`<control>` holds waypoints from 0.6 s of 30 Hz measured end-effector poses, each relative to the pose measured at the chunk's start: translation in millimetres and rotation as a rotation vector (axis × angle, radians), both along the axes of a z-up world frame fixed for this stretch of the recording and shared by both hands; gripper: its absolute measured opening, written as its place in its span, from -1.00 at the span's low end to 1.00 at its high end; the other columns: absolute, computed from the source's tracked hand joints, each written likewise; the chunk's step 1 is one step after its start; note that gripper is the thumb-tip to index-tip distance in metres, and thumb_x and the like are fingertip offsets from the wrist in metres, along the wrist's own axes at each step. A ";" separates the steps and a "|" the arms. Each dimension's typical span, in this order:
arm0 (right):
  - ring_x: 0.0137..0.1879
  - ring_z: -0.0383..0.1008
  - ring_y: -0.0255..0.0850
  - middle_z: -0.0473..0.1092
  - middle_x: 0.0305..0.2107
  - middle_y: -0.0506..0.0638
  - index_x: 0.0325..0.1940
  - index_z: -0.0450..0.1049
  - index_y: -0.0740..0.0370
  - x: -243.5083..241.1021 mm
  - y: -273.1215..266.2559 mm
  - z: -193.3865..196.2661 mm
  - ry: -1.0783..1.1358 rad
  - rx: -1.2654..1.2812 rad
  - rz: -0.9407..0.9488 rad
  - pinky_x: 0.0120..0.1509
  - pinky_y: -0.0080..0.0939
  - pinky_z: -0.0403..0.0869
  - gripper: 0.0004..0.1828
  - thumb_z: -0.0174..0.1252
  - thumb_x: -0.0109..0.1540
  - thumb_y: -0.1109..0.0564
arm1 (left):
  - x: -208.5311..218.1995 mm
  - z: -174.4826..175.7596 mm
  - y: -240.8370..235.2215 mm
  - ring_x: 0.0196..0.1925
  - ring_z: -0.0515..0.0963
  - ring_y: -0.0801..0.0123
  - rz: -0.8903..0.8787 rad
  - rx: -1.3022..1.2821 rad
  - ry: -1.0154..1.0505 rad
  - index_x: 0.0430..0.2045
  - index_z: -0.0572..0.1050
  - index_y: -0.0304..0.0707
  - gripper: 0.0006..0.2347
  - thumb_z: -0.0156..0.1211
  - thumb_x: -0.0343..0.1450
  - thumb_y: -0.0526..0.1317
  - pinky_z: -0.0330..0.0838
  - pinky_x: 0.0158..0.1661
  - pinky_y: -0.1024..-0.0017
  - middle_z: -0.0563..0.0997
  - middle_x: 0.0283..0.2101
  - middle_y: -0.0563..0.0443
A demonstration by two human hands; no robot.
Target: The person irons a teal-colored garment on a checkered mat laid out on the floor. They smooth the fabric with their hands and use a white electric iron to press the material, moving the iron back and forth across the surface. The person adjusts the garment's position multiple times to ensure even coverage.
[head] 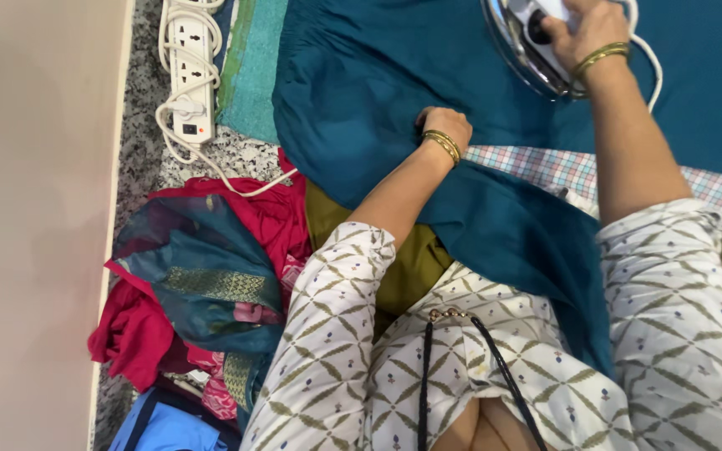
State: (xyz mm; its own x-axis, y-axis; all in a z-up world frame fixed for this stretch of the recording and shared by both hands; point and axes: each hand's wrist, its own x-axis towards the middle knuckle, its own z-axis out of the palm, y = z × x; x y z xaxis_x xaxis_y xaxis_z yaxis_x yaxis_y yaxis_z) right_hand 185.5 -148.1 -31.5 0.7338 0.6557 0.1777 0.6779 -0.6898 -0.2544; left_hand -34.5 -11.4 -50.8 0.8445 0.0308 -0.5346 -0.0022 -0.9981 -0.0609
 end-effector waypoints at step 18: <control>-0.27 0.51 0.12 0.50 -0.27 0.09 0.41 0.48 -0.15 -110.9 0.0 69.9 0.149 -0.184 0.378 -0.21 0.09 0.48 -0.45 0.25 0.33 -0.21 | -32.9 21.7 -12.5 -0.03 0.69 0.08 0.051 -0.374 -0.140 -0.19 0.68 -0.14 -0.76 0.00 0.46 -0.23 0.59 -0.15 0.09 0.69 -0.07 -0.09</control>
